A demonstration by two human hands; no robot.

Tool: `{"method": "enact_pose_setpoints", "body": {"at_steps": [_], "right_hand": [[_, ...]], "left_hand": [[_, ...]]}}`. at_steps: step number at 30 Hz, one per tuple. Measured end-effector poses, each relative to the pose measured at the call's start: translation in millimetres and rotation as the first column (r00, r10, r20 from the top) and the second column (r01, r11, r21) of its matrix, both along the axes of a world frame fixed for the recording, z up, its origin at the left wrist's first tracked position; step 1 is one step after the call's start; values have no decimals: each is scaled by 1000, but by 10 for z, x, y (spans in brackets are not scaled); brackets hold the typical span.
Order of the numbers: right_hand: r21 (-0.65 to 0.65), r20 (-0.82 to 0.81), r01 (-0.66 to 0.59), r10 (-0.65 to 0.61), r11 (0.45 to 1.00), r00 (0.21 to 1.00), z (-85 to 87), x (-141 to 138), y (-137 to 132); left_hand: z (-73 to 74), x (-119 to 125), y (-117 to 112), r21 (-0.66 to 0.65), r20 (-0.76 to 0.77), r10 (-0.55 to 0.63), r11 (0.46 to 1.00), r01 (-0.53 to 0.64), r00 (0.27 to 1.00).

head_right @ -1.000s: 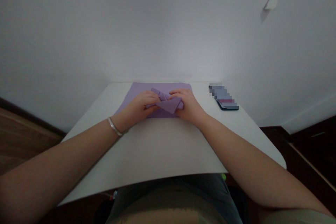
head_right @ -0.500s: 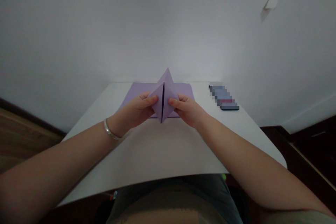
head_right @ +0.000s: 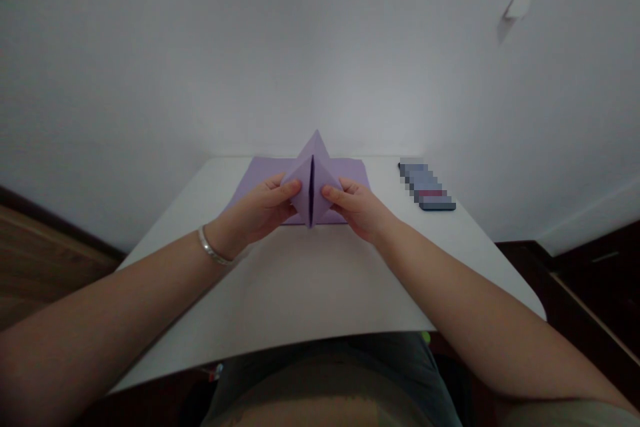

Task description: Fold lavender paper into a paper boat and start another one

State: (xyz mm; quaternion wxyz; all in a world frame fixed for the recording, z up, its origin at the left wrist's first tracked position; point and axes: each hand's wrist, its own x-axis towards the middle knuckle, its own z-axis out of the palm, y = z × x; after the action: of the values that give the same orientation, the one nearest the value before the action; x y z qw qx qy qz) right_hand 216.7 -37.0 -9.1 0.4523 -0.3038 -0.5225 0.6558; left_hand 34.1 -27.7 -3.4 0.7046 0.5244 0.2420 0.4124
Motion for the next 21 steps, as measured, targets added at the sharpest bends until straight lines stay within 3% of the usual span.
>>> {"method": "enact_pose_setpoints", "body": {"at_steps": [12,21], "right_hand": [[17,39,2,-3,1000,999,-69,-1,28],[35,-9,-30,30,999,1000,0,13,-7]], "left_hand": [[-25,11,11,-45,-44,-17,999,15,999],[8,-24,1,-86,14,-61,994,62,998]]}}
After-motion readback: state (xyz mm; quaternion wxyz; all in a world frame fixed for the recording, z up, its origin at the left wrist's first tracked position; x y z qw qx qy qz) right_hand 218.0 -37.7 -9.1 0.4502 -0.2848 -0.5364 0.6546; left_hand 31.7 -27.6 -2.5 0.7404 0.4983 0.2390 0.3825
